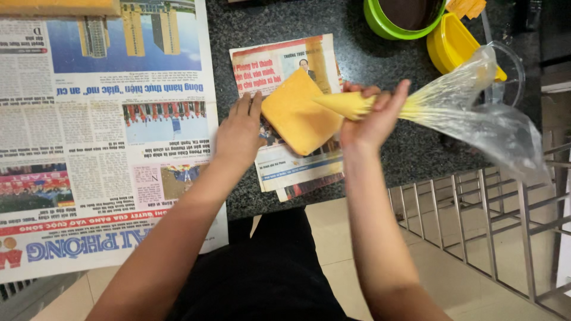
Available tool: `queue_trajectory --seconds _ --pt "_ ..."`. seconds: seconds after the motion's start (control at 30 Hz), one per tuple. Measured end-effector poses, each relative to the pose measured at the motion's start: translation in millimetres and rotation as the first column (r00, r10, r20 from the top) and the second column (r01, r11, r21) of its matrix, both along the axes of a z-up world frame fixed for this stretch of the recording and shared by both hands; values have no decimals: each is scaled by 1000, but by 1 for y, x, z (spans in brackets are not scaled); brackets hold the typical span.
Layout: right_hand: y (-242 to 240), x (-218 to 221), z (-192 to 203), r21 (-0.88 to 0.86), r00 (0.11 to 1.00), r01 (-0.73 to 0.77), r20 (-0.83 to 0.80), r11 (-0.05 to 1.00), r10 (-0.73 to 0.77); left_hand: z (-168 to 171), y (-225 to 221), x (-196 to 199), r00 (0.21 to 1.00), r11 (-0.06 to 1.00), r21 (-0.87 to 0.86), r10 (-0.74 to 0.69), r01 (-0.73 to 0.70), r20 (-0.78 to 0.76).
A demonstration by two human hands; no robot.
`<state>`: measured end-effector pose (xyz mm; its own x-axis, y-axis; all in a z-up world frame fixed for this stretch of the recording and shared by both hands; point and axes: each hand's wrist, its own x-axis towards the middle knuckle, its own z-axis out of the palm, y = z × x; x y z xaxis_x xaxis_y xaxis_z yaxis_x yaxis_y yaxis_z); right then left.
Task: The person places items on pieces of newspaper, applies a yellow substance from a piping bag to one side of an item, and سپس rolls the item into the newspaper, repeating this process for multiple items.
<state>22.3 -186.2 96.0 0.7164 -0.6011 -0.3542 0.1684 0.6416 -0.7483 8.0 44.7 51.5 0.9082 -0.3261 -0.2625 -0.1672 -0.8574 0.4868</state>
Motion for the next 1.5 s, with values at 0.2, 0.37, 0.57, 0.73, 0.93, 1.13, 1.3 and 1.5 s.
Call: queue_trajectory --seconds 0.2,0.37,0.57,0.73,0.93,1.13,1.3,1.5 --pt "43 29 -44 -335 999 28 41 942 -16 -4 -2 1 1000 1000 15 15 -15 7" --pt "50 38 -64 -435 995 1 89 900 42 -5 -5 0 1000 999 34 17 -18 19" --pt "24 42 -63 -510 997 74 50 857 -57 -7 -9 1 998 998 67 8 -12 62" --pt "29 31 -60 -523 991 82 135 848 -13 -9 -9 2 996 998 60 3 -8 89" --pt "74 9 -62 -461 977 -129 93 878 192 -7 -11 4 997 998 64 13 -18 78" --pt "33 16 -64 -493 996 73 80 867 -39 -6 -8 3 995 998 61 3 -9 98" --pt "-5 14 -63 -458 980 177 160 871 -115 -7 -8 3 993 998 56 0 -6 116" --pt "38 2 -65 -455 992 93 117 886 -44 0 -8 7 999 996 89 11 -15 42"
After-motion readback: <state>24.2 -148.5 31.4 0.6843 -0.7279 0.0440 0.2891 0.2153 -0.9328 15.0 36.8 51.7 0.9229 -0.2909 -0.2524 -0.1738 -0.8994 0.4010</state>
